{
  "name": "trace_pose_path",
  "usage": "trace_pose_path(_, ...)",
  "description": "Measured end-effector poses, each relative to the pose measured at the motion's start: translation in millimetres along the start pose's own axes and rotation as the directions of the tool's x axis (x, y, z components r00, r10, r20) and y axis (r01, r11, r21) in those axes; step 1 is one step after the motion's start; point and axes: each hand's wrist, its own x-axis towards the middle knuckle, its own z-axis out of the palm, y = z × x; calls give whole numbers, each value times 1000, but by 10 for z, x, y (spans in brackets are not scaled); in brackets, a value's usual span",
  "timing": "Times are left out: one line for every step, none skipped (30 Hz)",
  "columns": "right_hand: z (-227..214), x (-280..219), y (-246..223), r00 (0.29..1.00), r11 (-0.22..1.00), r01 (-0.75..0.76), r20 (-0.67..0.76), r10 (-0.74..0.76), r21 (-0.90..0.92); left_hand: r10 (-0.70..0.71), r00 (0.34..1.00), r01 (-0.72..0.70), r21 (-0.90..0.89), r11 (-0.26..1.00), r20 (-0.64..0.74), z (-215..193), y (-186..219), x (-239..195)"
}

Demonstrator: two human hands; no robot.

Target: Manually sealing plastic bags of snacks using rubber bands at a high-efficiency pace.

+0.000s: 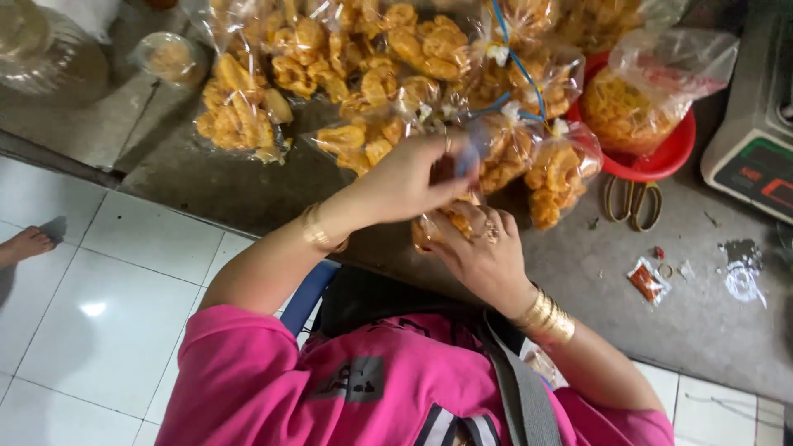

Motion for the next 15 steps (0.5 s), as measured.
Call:
trace_pose_path(-14, -4, 31, 1000, 1000, -4, 21, 4, 18, 9, 995, -11, 20, 1000, 100, -128, 130, -43)
trace_pose_path(-35, -34, 30, 999, 999, -16, 49, 14, 40, 9, 979, -17, 34, 999, 205, -241, 262, -108)
trace_pose_path(-47, -54, 17, 999, 999, -12, 45, 10, 47, 3, 979, -11, 40, 999, 201, -487, 245, -136)
trace_pose_path(-58, -70, 15, 998, 998, -2, 60, -3, 68, 109, 993, -110, 28, 994, 46, -733, 231, -156)
trace_pose_path(-69, -88, 16, 997, 996, 9, 75, -16, 90, 211, 971, -209, 32, 977, -110, -979, 220, -177)
trace_pose_path(-118, -94, 28, 997, 996, 10, 73, -17, 91, 211, 971, -208, 35, 977, -110, -1231, 22, -173)
trace_pose_path(-167, -102, 44, 998, 985, -7, 60, -3, 172, 147, 985, -132, 159, 978, -90, -1483, -174, -166)
trace_pose_path(-223, -120, 53, 999, 968, -28, 50, 16, 250, 81, 994, -57, 280, 958, -75, -1728, -372, -153)
trace_pose_path(-257, -144, 70, 999, 968, -31, 49, 19, 250, 81, 994, -58, 280, 958, -72, -1959, -544, -199)
trace_pose_path(-292, -167, 91, 999, 962, -29, 35, 20, 272, -17, 998, 45, 454, 890, -67, -2189, -719, -231)
trace_pose_path(-328, -191, 112, 1000, 955, -27, 20, 22, 294, -112, 990, 138, 611, 780, -81, -2420, -893, -259)
trace_pose_path(-370, -207, 139, 1000, 957, -30, 15, 26, 289, -105, 992, 130, 613, 779, -76, -2511, -1016, -256)
trace_pose_path(-412, -222, 167, 1000, 948, -28, 2, 29, 318, -191, 975, 207, 747, 632, -109, -2604, -1140, -249)
trace_pose_path(-454, -237, 197, 1000, 937, -24, -10, 30, 347, -267, 950, 272, 848, 455, -161, -2695, -1267, -248)
trace_pose_path(-480, -258, 241, 999, 939, -25, -14, 32, 342, -261, 952, 266, 849, 456, -159, -2657, -1116, -216)
